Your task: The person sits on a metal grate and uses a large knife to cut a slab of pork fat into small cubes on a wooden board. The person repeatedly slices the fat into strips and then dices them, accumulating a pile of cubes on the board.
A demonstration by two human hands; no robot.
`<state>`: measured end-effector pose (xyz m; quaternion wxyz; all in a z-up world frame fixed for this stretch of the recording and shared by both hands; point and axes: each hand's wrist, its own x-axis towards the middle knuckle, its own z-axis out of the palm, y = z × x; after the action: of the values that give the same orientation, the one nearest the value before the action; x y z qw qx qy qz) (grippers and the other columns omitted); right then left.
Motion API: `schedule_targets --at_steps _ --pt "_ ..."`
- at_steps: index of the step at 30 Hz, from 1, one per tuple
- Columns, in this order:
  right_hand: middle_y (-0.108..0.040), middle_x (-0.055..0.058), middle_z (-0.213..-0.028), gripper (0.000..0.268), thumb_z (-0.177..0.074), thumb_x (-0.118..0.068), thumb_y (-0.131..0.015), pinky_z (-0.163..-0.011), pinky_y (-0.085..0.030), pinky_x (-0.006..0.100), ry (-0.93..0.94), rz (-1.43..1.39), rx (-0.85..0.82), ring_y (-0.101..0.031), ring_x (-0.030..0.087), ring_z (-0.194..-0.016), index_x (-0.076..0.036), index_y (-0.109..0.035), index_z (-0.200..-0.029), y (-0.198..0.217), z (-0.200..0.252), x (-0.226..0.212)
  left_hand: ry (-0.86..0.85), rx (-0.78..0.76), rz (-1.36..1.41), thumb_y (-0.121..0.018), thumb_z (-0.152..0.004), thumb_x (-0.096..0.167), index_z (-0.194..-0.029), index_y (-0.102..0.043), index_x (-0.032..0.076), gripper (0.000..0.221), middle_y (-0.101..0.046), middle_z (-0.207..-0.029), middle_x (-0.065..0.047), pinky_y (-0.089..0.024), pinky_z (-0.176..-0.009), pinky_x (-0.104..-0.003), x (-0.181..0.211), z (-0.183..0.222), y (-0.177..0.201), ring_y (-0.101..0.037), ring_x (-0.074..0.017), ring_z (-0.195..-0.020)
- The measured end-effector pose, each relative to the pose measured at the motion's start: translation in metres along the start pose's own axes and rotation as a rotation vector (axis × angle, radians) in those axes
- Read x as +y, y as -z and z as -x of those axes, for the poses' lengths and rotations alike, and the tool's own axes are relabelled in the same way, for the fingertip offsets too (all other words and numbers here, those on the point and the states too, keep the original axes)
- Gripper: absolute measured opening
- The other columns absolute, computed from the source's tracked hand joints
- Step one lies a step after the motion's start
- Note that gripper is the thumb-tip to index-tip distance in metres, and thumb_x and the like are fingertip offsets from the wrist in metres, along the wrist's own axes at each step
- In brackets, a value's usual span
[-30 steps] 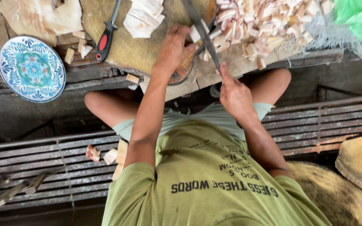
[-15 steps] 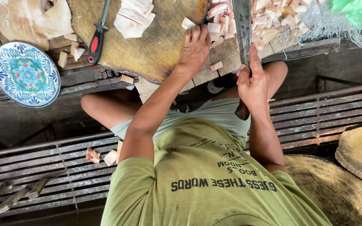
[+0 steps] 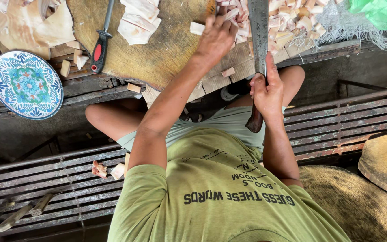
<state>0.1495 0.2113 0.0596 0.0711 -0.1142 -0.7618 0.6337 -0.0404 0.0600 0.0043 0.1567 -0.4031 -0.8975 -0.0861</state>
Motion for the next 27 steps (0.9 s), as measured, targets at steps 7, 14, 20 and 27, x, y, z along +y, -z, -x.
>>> schedule_targets --at_steps 7,14,20,27 --pt "-0.063 0.008 -0.101 0.066 -0.103 0.008 -0.047 -0.063 -0.051 0.025 0.078 0.124 -0.056 -0.055 0.011 -0.070 -0.010 -0.034 -0.166 0.002 0.020 -0.015 0.526 0.058 0.999 -0.068 -0.101 0.012 -0.104 -0.077 0.006 0.011 -0.074 -0.089 -0.007 -0.054 -0.062 -0.030 -0.077 0.031 0.079 -0.063 -0.0119 -0.068" --pt "-0.071 0.022 -0.086 0.064 -0.096 0.001 -0.061 -0.075 -0.057 0.040 0.059 0.489 -0.349 -0.069 0.033 -0.072 -0.011 -0.046 -0.158 -0.027 0.034 -0.017 0.774 0.179 1.265 -0.077 -0.097 0.009 -0.113 -0.074 -0.005 0.022 -0.077 -0.095 -0.011 -0.066 -0.074 -0.027 -0.126 0.106 0.089 -0.073 -0.0122 -0.080" --pt "-0.069 0.031 -0.105 0.068 -0.093 0.005 -0.059 -0.079 -0.056 0.050 0.370 0.645 -0.177 -0.068 0.046 -0.088 -0.008 -0.043 -0.158 -0.030 0.014 -0.011 0.800 0.005 1.285 -0.073 -0.093 0.013 -0.110 -0.077 0.004 0.020 -0.079 -0.095 -0.001 -0.063 -0.074 -0.025 -0.103 0.090 0.043 -0.079 -0.0105 -0.079" --pt "-0.069 0.028 -0.101 0.063 -0.098 0.005 -0.059 -0.080 -0.056 0.051 0.332 0.645 -0.138 -0.068 0.048 -0.088 -0.005 -0.043 -0.159 -0.027 0.012 -0.038 0.631 0.163 0.779 -0.084 -0.088 0.016 -0.093 -0.079 0.005 0.013 -0.078 -0.086 -0.009 -0.059 -0.071 -0.034 -0.086 0.072 0.026 -0.074 -0.0177 -0.074"
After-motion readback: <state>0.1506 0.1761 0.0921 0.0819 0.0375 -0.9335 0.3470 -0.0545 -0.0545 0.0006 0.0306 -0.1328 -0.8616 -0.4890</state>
